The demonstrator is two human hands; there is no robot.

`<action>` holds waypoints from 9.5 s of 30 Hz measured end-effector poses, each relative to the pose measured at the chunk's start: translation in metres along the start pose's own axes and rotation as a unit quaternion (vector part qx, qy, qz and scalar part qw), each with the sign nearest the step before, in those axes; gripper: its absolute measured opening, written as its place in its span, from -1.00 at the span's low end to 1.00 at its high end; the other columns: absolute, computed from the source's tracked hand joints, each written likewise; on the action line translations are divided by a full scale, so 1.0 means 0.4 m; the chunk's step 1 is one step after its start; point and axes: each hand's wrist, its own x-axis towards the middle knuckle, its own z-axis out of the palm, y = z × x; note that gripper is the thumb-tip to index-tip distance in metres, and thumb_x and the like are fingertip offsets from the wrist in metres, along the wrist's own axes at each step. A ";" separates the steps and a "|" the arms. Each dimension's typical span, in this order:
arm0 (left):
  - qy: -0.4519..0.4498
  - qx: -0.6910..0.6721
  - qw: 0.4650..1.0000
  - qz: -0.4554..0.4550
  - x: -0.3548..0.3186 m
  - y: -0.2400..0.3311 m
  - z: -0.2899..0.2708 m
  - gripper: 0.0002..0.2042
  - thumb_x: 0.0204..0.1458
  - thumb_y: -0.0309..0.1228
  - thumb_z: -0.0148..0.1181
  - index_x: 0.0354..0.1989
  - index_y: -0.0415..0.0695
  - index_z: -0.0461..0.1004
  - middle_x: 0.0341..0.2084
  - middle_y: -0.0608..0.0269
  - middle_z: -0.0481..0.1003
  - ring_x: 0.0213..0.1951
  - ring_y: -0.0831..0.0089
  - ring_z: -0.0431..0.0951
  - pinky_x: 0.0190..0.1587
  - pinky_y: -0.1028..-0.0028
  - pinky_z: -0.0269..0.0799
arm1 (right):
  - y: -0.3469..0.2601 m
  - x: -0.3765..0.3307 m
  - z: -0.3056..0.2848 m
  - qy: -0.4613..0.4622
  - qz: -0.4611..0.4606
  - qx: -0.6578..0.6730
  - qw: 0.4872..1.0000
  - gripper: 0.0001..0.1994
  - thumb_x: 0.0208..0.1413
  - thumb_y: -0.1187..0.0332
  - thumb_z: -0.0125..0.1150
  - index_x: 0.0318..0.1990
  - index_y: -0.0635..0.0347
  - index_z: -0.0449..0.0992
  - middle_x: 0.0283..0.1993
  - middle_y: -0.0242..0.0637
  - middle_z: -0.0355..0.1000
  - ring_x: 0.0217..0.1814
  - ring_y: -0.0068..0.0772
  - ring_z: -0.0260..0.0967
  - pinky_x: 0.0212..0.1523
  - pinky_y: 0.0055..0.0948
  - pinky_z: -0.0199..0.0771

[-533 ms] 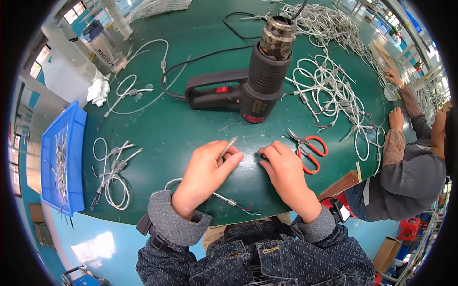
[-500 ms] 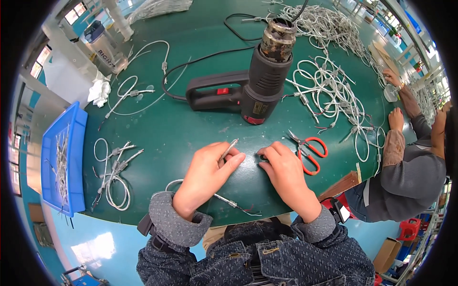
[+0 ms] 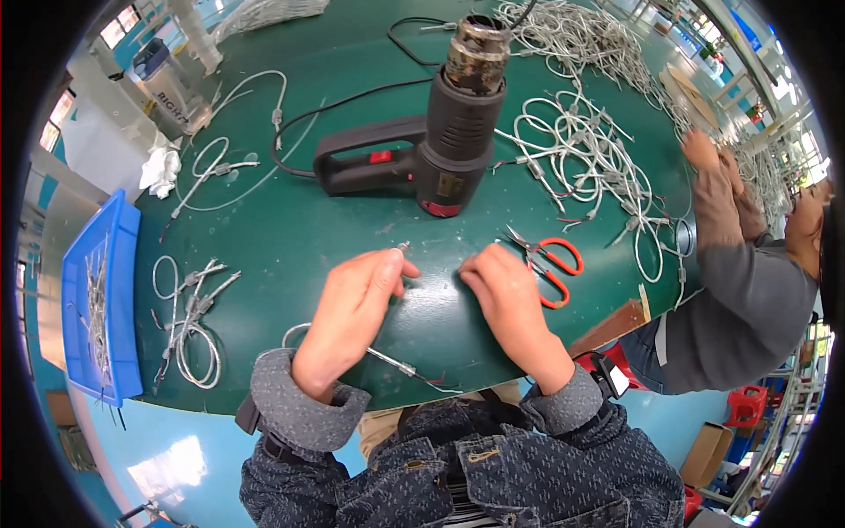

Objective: The user is preparing electronic cables by stripping insulation, applying heat-shrink tubing, and using a heat gun to seal the connectors.

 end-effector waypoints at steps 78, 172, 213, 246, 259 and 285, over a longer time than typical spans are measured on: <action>-0.008 0.094 0.995 0.013 -0.080 0.030 -0.160 -0.76 0.22 -0.40 -0.13 -0.30 -0.27 0.46 -0.54 0.43 0.35 -0.65 0.74 0.18 -0.62 0.67 0.07 | -0.015 0.153 0.077 -0.183 -0.049 -0.347 0.919 -0.57 -0.11 0.51 0.13 0.03 0.24 0.43 -0.64 -0.22 0.39 -0.57 -0.14 0.41 -0.52 -0.22 0.40; -0.298 -0.025 0.954 -0.010 -0.101 -0.209 0.004 -0.86 0.08 -0.51 0.14 -0.18 -0.19 0.45 -0.52 0.34 0.44 -0.53 0.61 0.36 -0.48 0.59 0.30 | -0.026 -0.192 0.050 0.125 -0.068 -0.218 0.966 -0.83 0.17 0.33 -0.09 -0.35 0.22 0.36 -0.52 -0.15 0.38 -0.54 -0.12 0.35 -0.56 -0.21 0.35; 0.024 0.172 0.964 0.204 -0.217 0.078 0.059 -0.78 0.13 -0.58 0.05 -0.06 -0.34 0.40 -0.19 0.05 0.48 -0.17 0.40 0.48 -0.06 0.49 0.39 | -0.153 -0.080 0.028 -0.049 0.078 0.484 0.870 -0.84 0.01 0.34 0.20 -0.47 0.25 0.50 -0.60 -0.32 0.46 -0.67 -0.51 0.35 -0.67 -0.48 0.31; 0.096 0.385 0.890 0.225 -0.180 0.188 0.098 -0.90 0.04 -0.46 0.20 -0.39 -0.23 0.46 -0.54 0.18 0.43 -0.52 0.45 0.38 -0.44 0.49 0.34 | -0.162 -0.079 0.001 0.115 -0.026 0.289 0.950 -0.75 0.13 0.24 0.01 -0.45 0.24 0.41 -0.54 -0.01 0.38 -0.50 0.02 0.36 -0.50 -0.13 0.28; -0.161 -0.052 0.983 -0.074 -0.165 0.161 -0.020 -0.93 0.13 -0.42 0.08 -0.38 -0.08 0.35 -0.74 0.46 0.17 -0.71 0.67 0.09 -0.67 0.62 -0.02 | 0.185 -0.122 -0.062 0.087 0.099 -0.426 0.895 -0.68 -0.21 0.26 0.16 -0.30 0.29 0.56 -0.29 -0.18 0.32 -0.15 -0.23 0.16 -0.13 -0.33 0.18; -0.060 -0.357 0.917 -0.168 0.007 0.064 0.037 -0.92 0.06 -0.49 0.11 -0.42 -0.16 0.34 -0.61 0.45 0.26 -0.74 0.81 0.02 -0.72 0.72 -0.15 | -0.007 -0.102 -0.160 0.068 0.097 -0.007 0.993 -0.61 -0.15 0.60 0.18 -0.06 0.15 0.43 -0.44 -0.27 0.32 -0.52 -0.31 0.31 -0.53 -0.39 0.29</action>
